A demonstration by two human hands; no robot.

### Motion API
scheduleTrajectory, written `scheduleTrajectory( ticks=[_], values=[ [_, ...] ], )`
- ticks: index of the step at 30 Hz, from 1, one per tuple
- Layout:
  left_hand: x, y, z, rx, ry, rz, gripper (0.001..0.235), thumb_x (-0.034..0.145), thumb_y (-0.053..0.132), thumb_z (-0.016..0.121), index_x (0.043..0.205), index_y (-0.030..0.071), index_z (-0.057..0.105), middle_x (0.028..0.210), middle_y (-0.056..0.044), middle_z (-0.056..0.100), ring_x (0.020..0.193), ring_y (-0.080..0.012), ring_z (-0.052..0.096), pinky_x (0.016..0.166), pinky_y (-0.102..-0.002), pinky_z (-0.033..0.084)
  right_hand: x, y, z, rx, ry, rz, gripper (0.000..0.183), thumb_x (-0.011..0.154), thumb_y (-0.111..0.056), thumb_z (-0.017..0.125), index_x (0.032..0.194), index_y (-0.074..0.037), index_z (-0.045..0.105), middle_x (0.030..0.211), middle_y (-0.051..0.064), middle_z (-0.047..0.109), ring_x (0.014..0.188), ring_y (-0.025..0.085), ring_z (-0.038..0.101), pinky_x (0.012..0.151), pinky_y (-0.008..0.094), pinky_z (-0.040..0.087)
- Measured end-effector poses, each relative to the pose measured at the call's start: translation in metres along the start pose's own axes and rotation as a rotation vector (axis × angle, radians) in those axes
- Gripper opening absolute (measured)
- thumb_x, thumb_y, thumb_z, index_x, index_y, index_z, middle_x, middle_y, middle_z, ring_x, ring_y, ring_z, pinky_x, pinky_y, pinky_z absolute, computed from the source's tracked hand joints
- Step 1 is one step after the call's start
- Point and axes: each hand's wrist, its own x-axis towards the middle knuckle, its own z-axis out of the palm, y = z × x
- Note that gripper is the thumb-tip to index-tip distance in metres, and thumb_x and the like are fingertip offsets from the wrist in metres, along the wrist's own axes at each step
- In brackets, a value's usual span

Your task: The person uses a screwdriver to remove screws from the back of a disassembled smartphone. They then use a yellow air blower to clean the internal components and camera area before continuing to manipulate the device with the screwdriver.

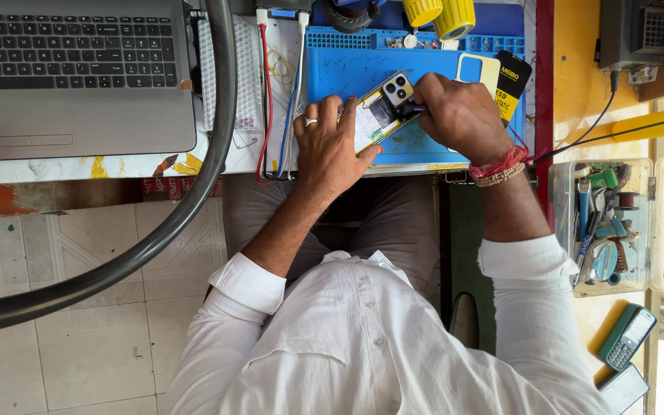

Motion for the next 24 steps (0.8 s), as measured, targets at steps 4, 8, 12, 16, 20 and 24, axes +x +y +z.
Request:
scheduleTrajectory(
  ticks=[4,8,12,16,20,24],
  values=[
    [-0.001,0.001,-0.001,0.004,-0.002,-0.003,0.093,0.072,0.055,0.091,0.136,-0.004,0.058,0.124,-0.016,0.051,0.116,-0.0324,0.048,0.096,-0.056,0.038,-0.018,0.016,0.010,0.148,0.088,0.198,0.028,0.090,-0.004,0.078,0.108,-0.004,0.056,0.080,0.011,0.068,0.069,0.028,0.070,0.060,0.040,0.054],
    [-0.007,0.001,-0.011,-0.046,0.016,0.001,0.097,0.072,0.052,0.090,0.143,-0.003,0.054,0.126,-0.016,0.051,0.117,-0.0333,0.049,0.101,-0.056,0.038,-0.022,0.036,0.020,0.138,0.161,0.269,0.029,0.094,0.000,0.078,0.110,-0.003,0.054,0.080,0.011,0.068,0.068,0.028,0.070,0.061,0.039,0.053],
    [-0.026,-0.009,-0.022,-0.013,0.063,0.043,0.091,0.076,0.041,0.089,0.146,-0.001,0.050,0.130,-0.018,0.050,0.121,-0.0344,0.049,0.101,-0.057,0.038,-0.027,0.042,0.030,0.162,0.199,0.218,0.031,0.091,0.000,0.078,0.109,-0.003,0.053,0.087,0.013,0.069,0.069,0.027,0.070,0.063,0.038,0.055],
    [-0.038,-0.016,-0.019,0.016,0.094,0.109,0.087,0.076,0.034,0.087,0.147,0.001,0.049,0.136,-0.016,0.051,0.126,-0.0337,0.048,0.106,-0.056,0.039,-0.032,0.046,0.028,0.188,0.172,0.254,0.026,0.094,0.002,0.079,0.108,-0.004,0.057,0.090,0.011,0.072,0.076,0.023,0.073,0.063,0.035,0.057],
    [-0.036,-0.016,-0.015,-0.022,0.121,0.114,0.088,0.074,0.031,0.089,0.147,0.001,0.049,0.134,-0.016,0.052,0.125,-0.0337,0.049,0.103,-0.055,0.040,-0.041,0.046,0.021,0.217,0.305,0.289,0.025,0.095,0.008,0.075,0.110,-0.001,0.057,0.099,0.012,0.072,0.074,0.022,0.069,0.064,0.034,0.053],
    [-0.038,-0.014,-0.013,-0.101,0.171,0.104,0.088,0.076,0.031,0.092,0.148,0.001,0.050,0.133,-0.014,0.057,0.122,-0.0326,0.053,0.100,-0.050,0.042,-0.049,0.035,0.016,0.374,0.467,0.409,0.021,0.102,0.009,0.075,0.108,0.001,0.056,0.104,0.010,0.070,0.079,0.017,0.066,0.066,0.030,0.052]
  ],
)
